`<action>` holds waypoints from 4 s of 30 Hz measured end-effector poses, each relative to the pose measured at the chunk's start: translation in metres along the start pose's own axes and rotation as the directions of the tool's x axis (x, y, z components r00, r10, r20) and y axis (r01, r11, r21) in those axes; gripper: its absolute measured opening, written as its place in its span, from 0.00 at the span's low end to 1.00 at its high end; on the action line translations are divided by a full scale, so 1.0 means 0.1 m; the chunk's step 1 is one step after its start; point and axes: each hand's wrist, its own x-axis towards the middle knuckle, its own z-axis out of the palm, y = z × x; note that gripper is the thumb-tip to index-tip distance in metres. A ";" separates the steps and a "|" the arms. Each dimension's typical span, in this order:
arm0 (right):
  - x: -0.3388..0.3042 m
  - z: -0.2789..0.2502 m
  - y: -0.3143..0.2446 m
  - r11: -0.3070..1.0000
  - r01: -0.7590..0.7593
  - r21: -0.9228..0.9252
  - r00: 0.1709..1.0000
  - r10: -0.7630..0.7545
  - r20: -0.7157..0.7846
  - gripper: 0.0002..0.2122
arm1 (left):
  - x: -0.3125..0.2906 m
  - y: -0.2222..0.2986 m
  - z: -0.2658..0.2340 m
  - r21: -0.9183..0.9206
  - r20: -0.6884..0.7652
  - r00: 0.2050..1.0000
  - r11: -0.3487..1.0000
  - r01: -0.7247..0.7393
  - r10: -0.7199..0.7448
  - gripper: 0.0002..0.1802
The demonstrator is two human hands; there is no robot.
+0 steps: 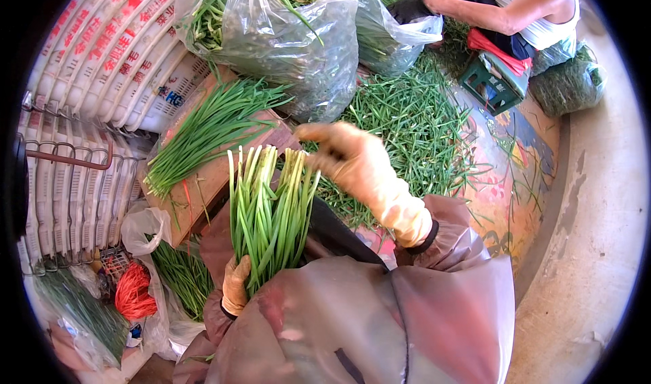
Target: The person sorts a bunch of green onions, removes damaged leaves by hand, and secures the bunch with a red plastic tie.
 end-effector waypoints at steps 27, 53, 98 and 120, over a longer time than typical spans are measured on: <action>0.23 0.27 0.11 0.577 0.135 -0.805 0.782 0.437 0.444 0.06 | 0.01 -0.08 0.17 0.245 -0.052 0.999 0.969 -0.002 0.015 0.15; -0.58 -0.32 0.21 0.804 -0.526 0.277 0.850 0.507 0.143 0.12 | -0.13 -0.06 0.06 0.123 -0.071 0.997 0.992 -0.023 0.032 0.22; -0.33 0.40 0.25 0.754 -0.553 0.354 0.832 0.521 0.190 0.12 | -0.14 -0.10 -0.05 0.025 -0.216 0.970 0.994 -0.106 0.109 0.23; -0.49 0.57 0.28 0.540 -0.509 0.670 0.860 0.291 0.419 0.10 | -0.14 -0.34 -0.31 0.647 -0.081 0.883 0.699 -0.306 0.461 0.24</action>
